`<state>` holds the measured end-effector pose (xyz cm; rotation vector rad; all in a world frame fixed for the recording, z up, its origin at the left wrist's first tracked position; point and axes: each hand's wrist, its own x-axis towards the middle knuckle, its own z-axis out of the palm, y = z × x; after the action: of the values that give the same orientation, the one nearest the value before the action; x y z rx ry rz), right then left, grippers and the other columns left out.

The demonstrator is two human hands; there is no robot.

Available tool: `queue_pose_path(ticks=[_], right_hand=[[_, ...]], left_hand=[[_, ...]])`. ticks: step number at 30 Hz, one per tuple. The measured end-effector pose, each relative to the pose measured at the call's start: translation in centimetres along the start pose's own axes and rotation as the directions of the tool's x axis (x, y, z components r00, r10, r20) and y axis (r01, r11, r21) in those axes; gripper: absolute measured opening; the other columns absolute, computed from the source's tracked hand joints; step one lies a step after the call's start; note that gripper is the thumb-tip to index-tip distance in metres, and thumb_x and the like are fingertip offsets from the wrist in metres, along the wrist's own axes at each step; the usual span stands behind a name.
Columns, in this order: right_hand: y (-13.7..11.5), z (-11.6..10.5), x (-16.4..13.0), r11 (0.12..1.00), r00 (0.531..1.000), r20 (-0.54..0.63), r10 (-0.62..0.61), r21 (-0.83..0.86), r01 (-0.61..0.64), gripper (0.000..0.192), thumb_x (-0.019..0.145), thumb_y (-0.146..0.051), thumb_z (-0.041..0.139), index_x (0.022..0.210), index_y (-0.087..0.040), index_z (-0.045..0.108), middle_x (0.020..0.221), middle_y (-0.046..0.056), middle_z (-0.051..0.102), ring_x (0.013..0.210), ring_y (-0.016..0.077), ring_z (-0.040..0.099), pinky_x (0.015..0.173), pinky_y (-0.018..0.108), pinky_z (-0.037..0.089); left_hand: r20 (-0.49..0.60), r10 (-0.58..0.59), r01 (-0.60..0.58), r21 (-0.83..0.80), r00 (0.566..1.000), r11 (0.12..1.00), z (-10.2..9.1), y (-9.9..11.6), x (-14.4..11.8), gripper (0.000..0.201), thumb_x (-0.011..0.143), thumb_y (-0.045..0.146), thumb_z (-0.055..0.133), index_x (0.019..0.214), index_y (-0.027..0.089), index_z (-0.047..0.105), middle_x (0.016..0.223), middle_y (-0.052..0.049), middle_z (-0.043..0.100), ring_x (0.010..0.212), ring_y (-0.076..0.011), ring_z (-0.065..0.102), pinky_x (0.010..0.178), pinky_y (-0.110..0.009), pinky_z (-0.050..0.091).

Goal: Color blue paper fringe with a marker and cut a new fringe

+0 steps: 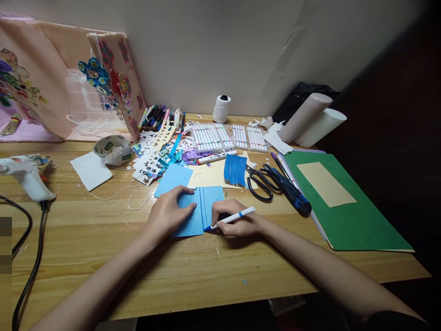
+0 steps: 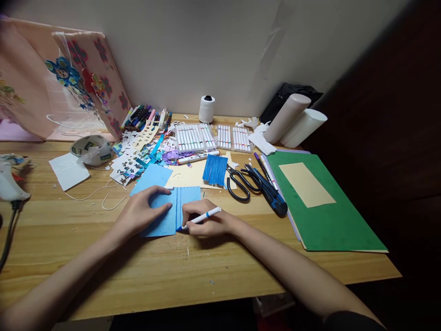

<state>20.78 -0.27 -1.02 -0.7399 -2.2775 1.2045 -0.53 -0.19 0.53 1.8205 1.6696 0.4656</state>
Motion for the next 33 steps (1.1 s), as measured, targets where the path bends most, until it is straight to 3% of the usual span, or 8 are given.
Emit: queue_pose_path(ticks=[6,11,13,15,19,22,27,33], right_hand=[[-0.1,-0.2,-0.2,0.997,1.0,-0.022,0.02,0.072,-0.018,0.016,0.08,-0.026,0.051,0.069,-0.016,0.058,0.065,0.002,0.062,0.059,0.0135,0.054,0.055,0.024,0.039],[0.6,-0.3,-0.5,0.955,0.95,-0.281,0.136,0.292,-0.05,0.019,0.09,-0.034,0.046,0.089,-0.018,0.056,0.078,0.003,0.063,0.072,0.0151,0.062,0.065,0.028,0.049],[0.6,-0.4,-0.4,0.961,0.914,-0.368,0.168,0.269,-0.068,0.017,0.092,-0.032,0.045,0.098,-0.02,0.055,0.087,0.004,0.064,0.082,0.0162,0.064,0.071,0.03,0.051],[0.5,-0.7,-0.3,0.988,0.901,-0.413,0.135,0.125,-0.09,0.017,0.093,-0.028,0.044,0.104,-0.021,0.056,0.097,0.006,0.065,0.091,0.017,0.064,0.078,0.032,0.05],[0.4,-1.2,-0.2,0.954,0.939,-0.341,-0.04,-0.293,-0.065,0.019,0.093,-0.023,0.045,0.104,-0.021,0.06,0.105,0.007,0.068,0.1,0.0186,0.062,0.088,0.036,0.048],[0.6,-1.4,-0.2,0.885,0.972,-0.209,-0.108,-0.465,-0.002,0.016,0.09,-0.023,0.051,0.101,-0.018,0.062,0.107,0.009,0.068,0.102,0.0205,0.062,0.089,0.037,0.048],[0.5,-1.6,-0.2,0.857,0.988,-0.127,-0.087,-0.515,0.009,0.013,0.088,-0.019,0.053,0.098,-0.019,0.062,0.112,0.009,0.066,0.101,0.0195,0.062,0.087,0.037,0.049],[0.4,-1.5,-0.1,0.873,0.991,-0.124,-0.053,-0.488,-0.014,0.016,0.089,-0.017,0.048,0.097,-0.018,0.062,0.112,0.01,0.066,0.101,0.02,0.062,0.087,0.038,0.048]], left_hand=[[0.021,0.033,-0.029,-0.154,0.999,0.988,-1.0,-0.3,0.7,0.031,0.072,0.039,0.063,0.099,0.024,0.064,0.11,-0.003,0.067,0.102,-0.0253,0.059,0.095,-0.039,0.042],[-0.008,0.003,-0.006,-0.293,1.0,0.956,-3.9,-0.2,1.2,0.037,0.074,0.048,0.061,0.101,0.024,0.065,0.113,-0.003,0.064,0.108,-0.0256,0.055,0.096,-0.037,0.04],[-0.035,-0.017,0.005,-0.325,0.999,0.946,-4.6,-0.1,1.2,0.036,0.076,0.049,0.058,0.102,0.024,0.065,0.114,-0.002,0.063,0.111,-0.0255,0.053,0.097,-0.036,0.039],[-0.044,-0.02,0.004,-0.332,0.999,0.943,-4.7,0.0,1.1,0.036,0.077,0.048,0.056,0.102,0.023,0.064,0.113,-0.002,0.064,0.11,-0.0257,0.054,0.097,-0.036,0.039],[-0.027,0.031,-0.038,-0.3,0.999,0.953,-4.1,0.2,1.0,0.033,0.078,0.046,0.055,0.1,0.023,0.064,0.111,-0.004,0.065,0.107,-0.0259,0.056,0.096,-0.038,0.039],[0.005,0.073,-0.069,-0.276,0.997,0.959,-3.1,0.3,0.8,0.029,0.078,0.043,0.055,0.097,0.023,0.064,0.109,-0.004,0.065,0.106,-0.0248,0.056,0.097,-0.038,0.039],[0.053,0.149,-0.135,-0.209,0.987,0.969,-1.1,0.3,0.1,0.024,0.081,0.038,0.053,0.1,0.025,0.061,0.11,-0.002,0.065,0.106,-0.0226,0.058,0.096,-0.037,0.04],[0.025,0.094,-0.091,-0.073,0.995,0.993,-0.1,0.2,-0.4,0.023,0.083,0.036,0.05,0.102,0.026,0.059,0.11,-0.002,0.066,0.103,-0.0247,0.059,0.09,-0.041,0.043]])
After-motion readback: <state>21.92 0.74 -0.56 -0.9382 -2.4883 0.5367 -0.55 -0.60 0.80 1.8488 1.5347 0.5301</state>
